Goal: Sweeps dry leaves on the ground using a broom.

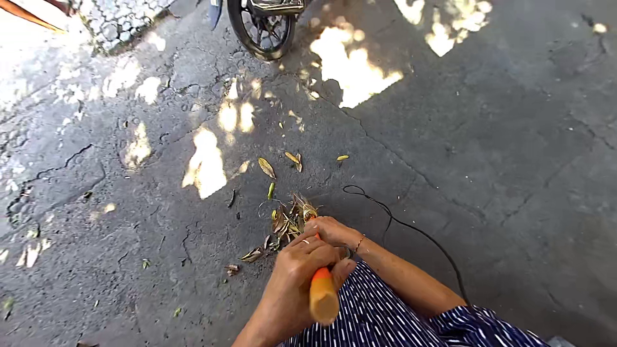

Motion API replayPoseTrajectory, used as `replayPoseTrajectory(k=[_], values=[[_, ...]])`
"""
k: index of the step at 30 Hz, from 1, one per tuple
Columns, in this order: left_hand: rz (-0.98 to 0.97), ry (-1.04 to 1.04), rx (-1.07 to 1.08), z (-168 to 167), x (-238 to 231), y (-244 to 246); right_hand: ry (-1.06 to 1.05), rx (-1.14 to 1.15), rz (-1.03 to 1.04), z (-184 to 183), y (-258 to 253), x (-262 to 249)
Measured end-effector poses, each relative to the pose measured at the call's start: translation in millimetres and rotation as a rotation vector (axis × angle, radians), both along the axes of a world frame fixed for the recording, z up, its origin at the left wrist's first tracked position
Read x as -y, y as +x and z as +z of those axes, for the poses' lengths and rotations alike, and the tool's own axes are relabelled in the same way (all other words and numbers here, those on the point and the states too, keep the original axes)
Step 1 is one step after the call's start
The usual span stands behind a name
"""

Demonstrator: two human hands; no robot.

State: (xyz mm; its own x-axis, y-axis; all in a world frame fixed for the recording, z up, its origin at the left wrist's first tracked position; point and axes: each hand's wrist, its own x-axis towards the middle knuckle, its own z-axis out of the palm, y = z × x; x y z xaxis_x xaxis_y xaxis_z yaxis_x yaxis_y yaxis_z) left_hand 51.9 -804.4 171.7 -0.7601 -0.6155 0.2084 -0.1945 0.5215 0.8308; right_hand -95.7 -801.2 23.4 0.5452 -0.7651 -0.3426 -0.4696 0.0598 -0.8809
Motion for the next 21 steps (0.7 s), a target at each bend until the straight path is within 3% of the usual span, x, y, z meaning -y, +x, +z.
replayPoseTrajectory(k=[3,6,8,12,14,21], values=[[-0.042,0.055,-0.197,36,35,-2,-0.059,-0.103,0.05,50,-22,36],[-0.019,0.08,-0.309,27,72,-19,-0.057,-0.3,0.055,60,-64,78],[0.031,0.121,-0.335,-14,93,-43,-0.009,-0.441,0.051,36,-100,106],[0.112,0.33,-0.35,-117,118,-98,0.128,-0.634,0.114,-58,-169,155],[0.164,0.369,-0.288,-137,124,-114,0.171,-0.63,0.165,-87,-184,173],[0.388,0.175,0.073,-35,163,-111,0.084,-0.205,0.4,-44,-123,222]])
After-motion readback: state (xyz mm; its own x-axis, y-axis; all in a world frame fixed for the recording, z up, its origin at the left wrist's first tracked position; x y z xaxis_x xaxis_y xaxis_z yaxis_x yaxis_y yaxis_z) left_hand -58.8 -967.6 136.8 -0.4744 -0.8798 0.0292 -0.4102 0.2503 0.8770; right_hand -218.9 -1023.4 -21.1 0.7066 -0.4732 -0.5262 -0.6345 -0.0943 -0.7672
